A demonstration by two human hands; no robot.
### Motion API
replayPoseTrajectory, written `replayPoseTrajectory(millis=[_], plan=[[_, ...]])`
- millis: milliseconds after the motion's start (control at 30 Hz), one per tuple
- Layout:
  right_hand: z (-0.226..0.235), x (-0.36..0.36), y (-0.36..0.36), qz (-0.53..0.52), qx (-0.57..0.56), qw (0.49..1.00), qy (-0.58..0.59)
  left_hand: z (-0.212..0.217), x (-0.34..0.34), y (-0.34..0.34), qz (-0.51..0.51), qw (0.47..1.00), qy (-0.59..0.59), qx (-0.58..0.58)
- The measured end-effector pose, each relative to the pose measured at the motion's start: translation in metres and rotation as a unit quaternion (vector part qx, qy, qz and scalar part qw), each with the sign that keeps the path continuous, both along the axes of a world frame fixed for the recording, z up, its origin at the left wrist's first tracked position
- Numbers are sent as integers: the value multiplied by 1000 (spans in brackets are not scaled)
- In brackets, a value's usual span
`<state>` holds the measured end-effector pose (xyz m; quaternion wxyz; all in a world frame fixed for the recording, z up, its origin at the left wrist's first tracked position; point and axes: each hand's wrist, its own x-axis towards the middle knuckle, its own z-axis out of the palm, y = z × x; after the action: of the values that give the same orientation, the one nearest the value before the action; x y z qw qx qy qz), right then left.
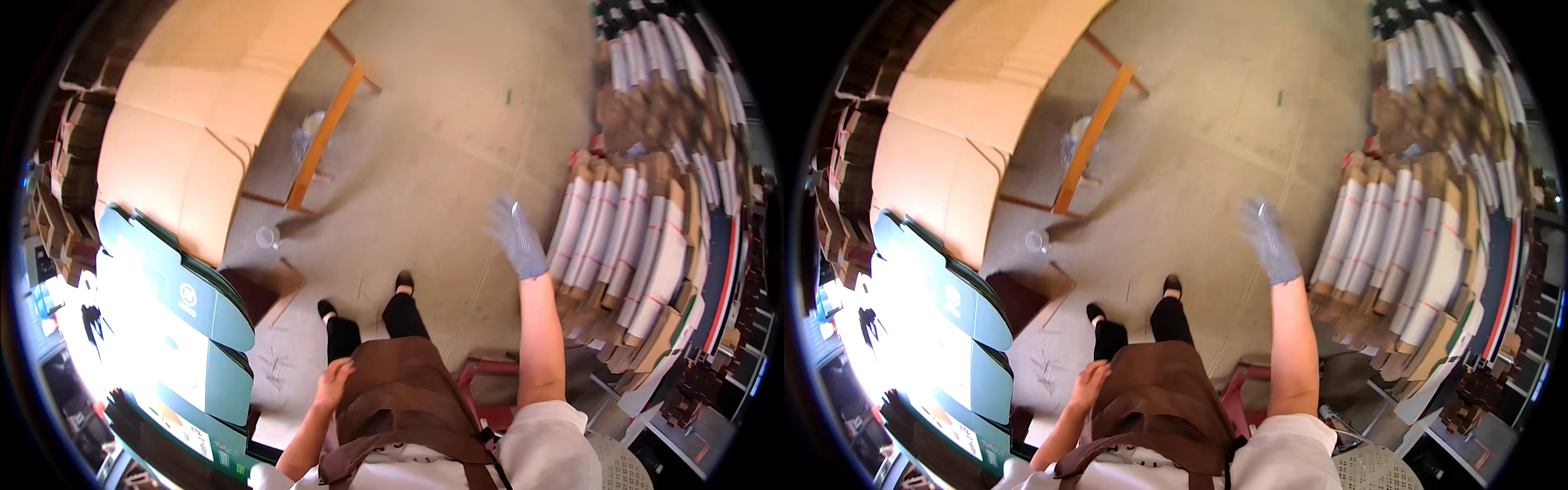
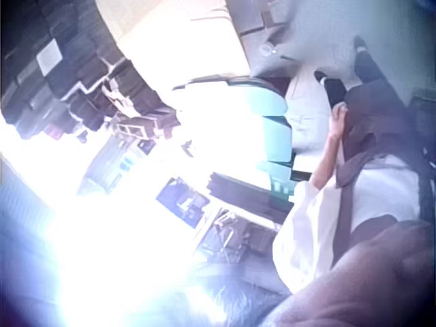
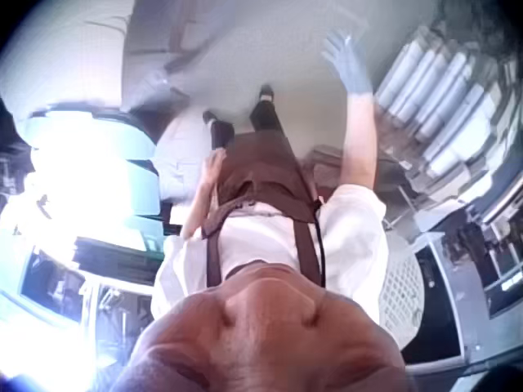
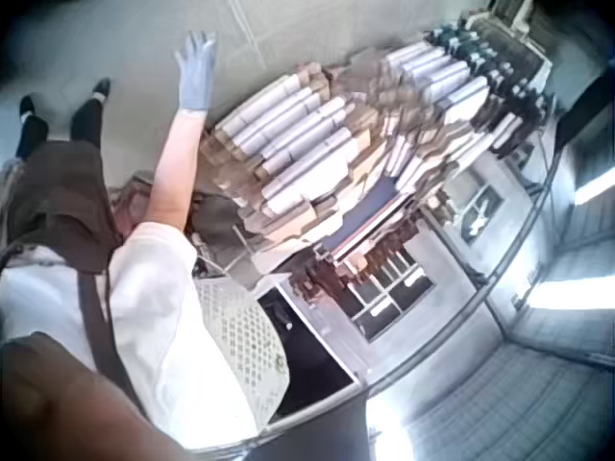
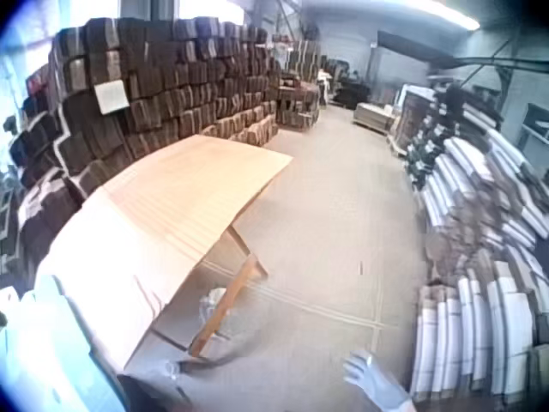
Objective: The person repeatedly picks up flat green cardboard boxes printed with a pear graphic and stacks them on a growing pile. The person wears gloves and handles the boxes by hand in a warehouse setting.
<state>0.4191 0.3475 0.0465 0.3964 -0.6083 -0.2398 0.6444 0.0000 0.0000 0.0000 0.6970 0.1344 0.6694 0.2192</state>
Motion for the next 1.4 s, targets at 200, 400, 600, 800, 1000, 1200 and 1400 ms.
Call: replayPoseTrajectory(millis=[200,400,600,800,1000,1200,1400], plan=[[158,-132,41,279,251,778,504,88,-71,15,48,983,133,115],[181,-228,13,289,180,813,473,133,-135,-6,71,908,333,243],[110,-383,-5,353,74,910,205,121,-306,-70,138,727,619,262],[130,-581,-32,483,120,864,75,106,-411,-92,127,681,705,153],[123,-817,-80,598,261,752,-95,54,-462,-75,154,730,664,52],[56,-1012,-92,581,560,529,-263,67,-464,-71,139,725,673,52],[28,-1096,-118,611,598,413,-313,72,-467,-76,138,741,657,33]])
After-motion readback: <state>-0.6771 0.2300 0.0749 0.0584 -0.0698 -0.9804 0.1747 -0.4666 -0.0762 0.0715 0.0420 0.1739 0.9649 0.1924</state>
